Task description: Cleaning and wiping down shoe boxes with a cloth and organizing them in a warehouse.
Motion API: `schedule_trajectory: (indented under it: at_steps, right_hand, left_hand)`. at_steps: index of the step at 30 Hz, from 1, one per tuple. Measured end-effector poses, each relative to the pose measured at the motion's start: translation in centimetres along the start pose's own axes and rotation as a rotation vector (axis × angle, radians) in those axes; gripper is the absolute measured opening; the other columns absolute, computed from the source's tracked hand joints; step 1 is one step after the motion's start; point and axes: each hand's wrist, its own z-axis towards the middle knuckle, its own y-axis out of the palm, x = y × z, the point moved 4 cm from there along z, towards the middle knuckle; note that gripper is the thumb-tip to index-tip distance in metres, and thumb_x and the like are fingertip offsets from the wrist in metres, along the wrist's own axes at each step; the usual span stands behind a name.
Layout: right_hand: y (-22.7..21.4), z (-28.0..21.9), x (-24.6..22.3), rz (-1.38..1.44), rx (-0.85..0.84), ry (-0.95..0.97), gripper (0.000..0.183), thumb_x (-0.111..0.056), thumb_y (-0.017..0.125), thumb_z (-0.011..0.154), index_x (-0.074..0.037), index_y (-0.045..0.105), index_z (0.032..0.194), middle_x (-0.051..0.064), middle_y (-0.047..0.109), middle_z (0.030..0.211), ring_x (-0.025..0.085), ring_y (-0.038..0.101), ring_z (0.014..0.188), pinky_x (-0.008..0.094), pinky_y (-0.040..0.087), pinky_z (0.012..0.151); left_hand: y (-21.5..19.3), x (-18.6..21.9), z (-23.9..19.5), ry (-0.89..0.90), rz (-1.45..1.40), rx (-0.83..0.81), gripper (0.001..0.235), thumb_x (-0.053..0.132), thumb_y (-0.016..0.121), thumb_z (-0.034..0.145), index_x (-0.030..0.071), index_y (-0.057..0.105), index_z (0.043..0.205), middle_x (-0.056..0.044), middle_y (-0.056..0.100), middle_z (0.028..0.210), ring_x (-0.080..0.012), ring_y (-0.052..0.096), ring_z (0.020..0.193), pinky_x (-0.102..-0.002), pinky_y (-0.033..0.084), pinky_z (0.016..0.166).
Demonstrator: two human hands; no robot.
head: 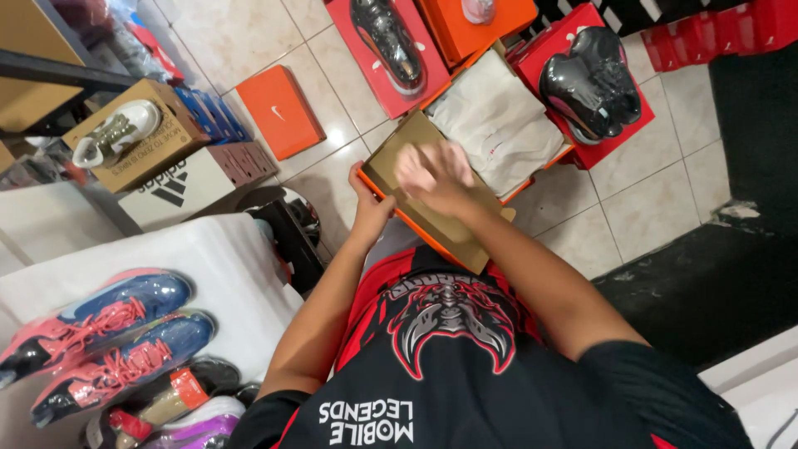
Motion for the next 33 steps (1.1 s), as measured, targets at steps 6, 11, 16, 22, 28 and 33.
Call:
schedule_trajectory:
  at_steps: [6, 11, 16, 22, 28, 33]
  right_hand:
    - [6.1, 2.8, 1.7, -0.246, 0.097, -0.271, 0.073, -0.032, 0.061, 0.093, -0.011, 0.039, 0.159, 0.016, 0.003, 0.173, 0.045, -0.002, 0.157, 0.082, 0.013, 0.112]
    - [5.6, -2.6, 9.5, -0.163, -0.108, -0.311, 0.102, -0.044, 0.077, 0.080, -0.023, 0.025, 0.164, 0.013, -0.010, 0.174, 0.048, -0.010, 0.156, 0.084, 0.010, 0.110]
    - [3.5, 8.6, 6.2, -0.442, 0.372, -0.375, 0.080, -0.038, 0.066, 0.092, -0.013, 0.032, 0.160, 0.018, 0.013, 0.168, 0.044, 0.008, 0.155, 0.073, 0.013, 0.118]
    - [0.0, 5.4, -1.7, -0.107, 0.359, -0.371, 0.044, -0.053, 0.043, 0.100, -0.019, 0.041, 0.129, 0.002, 0.037, 0.137, 0.029, 0.026, 0.143, 0.066, 0.024, 0.112]
    - [5.3, -3.2, 8.8, 0.016, 0.128, -0.730, 0.053, -0.047, 0.053, 0.093, -0.024, 0.061, 0.140, 0.011, 0.035, 0.168, 0.038, 0.020, 0.158, 0.058, 0.019, 0.119]
    - [8.7, 3.0, 15.0, -0.315, 0.106, -0.391, 0.091, -0.037, 0.067, 0.081, -0.025, 0.031, 0.164, 0.021, -0.007, 0.174, 0.046, -0.008, 0.158, 0.067, 0.011, 0.118]
  left_hand:
    - [-0.8, -0.6, 0.4, 0.054, 0.038, -0.017, 0.101, -0.004, 0.060, 0.076, 0.029, 0.006, 0.155, -0.032, 0.041, 0.138, -0.0395, 0.061, 0.095, -0.037, 0.053, 0.056]
    - [-0.9, 1.1, 0.0, 0.056, -0.016, -0.012, 0.096, -0.006, 0.053, 0.078, 0.029, 0.007, 0.155, -0.030, 0.042, 0.133, -0.0340, 0.060, 0.088, -0.032, 0.057, 0.058]
    - [-0.1, 1.8, -0.3, 0.053, 0.001, -0.041, 0.098, -0.008, 0.054, 0.076, 0.028, 0.008, 0.155, -0.029, 0.042, 0.133, -0.0327, 0.061, 0.086, -0.032, 0.058, 0.058]
    - [-0.9, 1.1, 0.8, 0.106, 0.008, -0.049, 0.105, -0.009, 0.060, 0.073, 0.026, 0.007, 0.156, -0.032, 0.038, 0.139, -0.0419, 0.059, 0.101, -0.040, 0.057, 0.063]
    - [-1.9, 0.4, 1.0, 0.071, -0.004, -0.039, 0.100, -0.009, 0.055, 0.074, 0.028, 0.008, 0.154, -0.029, 0.043, 0.133, -0.0366, 0.059, 0.093, -0.035, 0.057, 0.061]
    - [-1.2, 0.3, 1.0, 0.070, -0.023, -0.045, 0.100, -0.011, 0.055, 0.073, 0.026, 0.008, 0.154, -0.028, 0.043, 0.130, -0.0327, 0.059, 0.085, -0.033, 0.057, 0.058]
